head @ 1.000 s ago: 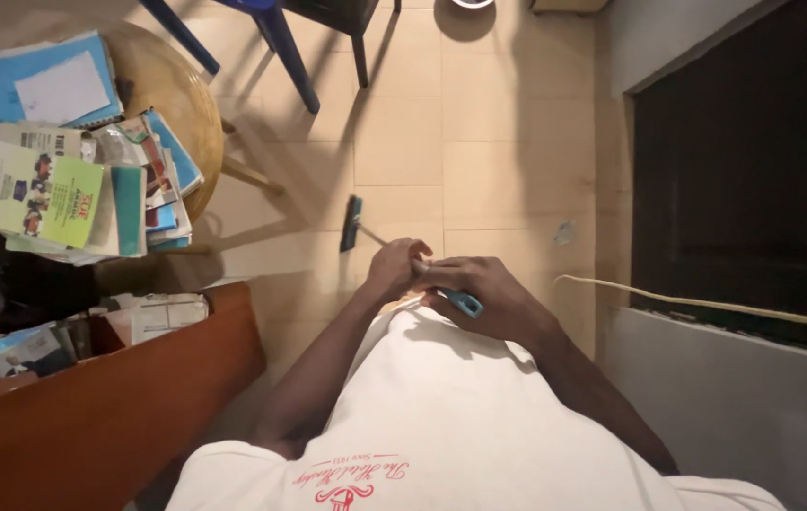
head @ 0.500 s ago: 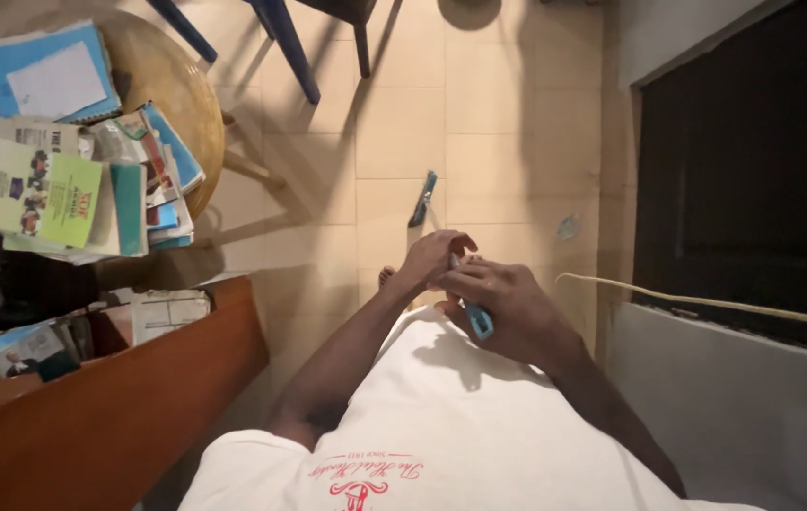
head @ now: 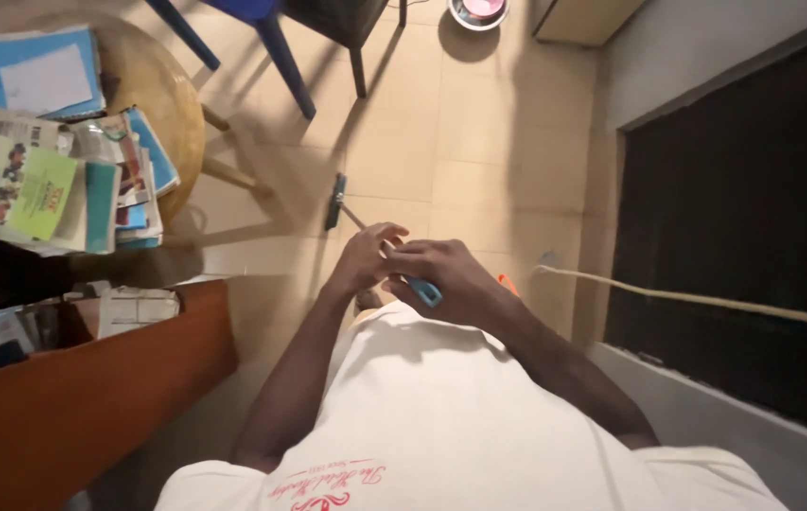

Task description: Sweeping the floor with a broom.

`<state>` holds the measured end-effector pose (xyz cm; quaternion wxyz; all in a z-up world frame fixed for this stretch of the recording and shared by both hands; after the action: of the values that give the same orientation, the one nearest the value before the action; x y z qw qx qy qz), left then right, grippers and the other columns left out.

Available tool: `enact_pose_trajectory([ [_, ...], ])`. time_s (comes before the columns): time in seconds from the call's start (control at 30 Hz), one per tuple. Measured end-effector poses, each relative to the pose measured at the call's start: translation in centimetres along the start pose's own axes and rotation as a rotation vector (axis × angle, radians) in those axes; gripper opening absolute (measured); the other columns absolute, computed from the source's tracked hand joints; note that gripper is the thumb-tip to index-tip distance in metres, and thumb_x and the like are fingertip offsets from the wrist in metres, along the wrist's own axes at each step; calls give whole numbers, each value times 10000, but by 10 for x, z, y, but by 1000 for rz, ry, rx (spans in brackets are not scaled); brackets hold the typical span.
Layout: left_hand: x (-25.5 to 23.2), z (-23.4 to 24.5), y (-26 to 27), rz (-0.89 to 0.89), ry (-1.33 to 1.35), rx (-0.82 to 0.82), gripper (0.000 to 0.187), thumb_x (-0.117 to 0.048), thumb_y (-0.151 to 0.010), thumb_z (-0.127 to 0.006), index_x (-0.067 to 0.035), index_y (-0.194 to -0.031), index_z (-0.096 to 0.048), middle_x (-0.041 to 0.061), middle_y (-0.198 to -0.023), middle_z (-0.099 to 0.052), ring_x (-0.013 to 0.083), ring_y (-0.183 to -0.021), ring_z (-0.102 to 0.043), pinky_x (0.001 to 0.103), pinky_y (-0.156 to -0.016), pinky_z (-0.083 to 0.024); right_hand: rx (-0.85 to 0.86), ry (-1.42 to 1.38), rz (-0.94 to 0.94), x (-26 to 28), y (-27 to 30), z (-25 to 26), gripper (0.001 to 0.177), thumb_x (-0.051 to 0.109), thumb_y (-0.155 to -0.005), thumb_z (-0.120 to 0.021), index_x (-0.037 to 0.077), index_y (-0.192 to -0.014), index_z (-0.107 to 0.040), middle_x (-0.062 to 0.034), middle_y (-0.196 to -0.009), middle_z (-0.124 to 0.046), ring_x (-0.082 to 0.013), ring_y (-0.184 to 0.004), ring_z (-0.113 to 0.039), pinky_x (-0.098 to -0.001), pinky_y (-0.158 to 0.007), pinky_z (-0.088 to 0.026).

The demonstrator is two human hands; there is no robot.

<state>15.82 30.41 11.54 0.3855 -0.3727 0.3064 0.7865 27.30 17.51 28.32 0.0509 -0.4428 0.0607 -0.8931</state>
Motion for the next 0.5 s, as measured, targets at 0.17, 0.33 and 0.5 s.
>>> enact_pose_trajectory([
  [0.17,40,-54,-46,-31,-26,-5,476,-295,-748,-772,-59,-1156,-708,112,-1044,-746,296,-937,-729,396,-833,-573,94,-15,-12,-36,10,21,190,149,-890,-724,132,-1078,-745,-78,-985,-746,-303,-876,-721,-434,-760,-569],
  [0.33,15,-113,-97,-177,-31,61,433,-293,-750,-760,-67,-1117,-720,121,-1026,-746,291,-949,-725,393,-826,-573,73,73,-79,-72,37,53,154,154,-889,-730,125,-1040,-741,-82,-984,-756,-321,-895,-722,-447,-764,-565],
  [0.5,-13,-161,-137,-172,56,148,338,-301,-817,-724,-94,-1083,-737,116,-1006,-749,278,-924,-729,392,-805,-574,47,193,-126,-85,56,91,171,185,-881,-746,120,-1038,-730,-97,-983,-763,-332,-901,-724,-459,-758,-567],
])
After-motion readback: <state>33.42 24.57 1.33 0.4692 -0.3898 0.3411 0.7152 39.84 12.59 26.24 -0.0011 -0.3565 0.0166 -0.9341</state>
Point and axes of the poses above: each hand's wrist, its own y-axis away from the middle knuckle, its own z-axis out of the back of the hand, x = y × z, the point moved 2 cm from there along -y, towards the middle knuckle
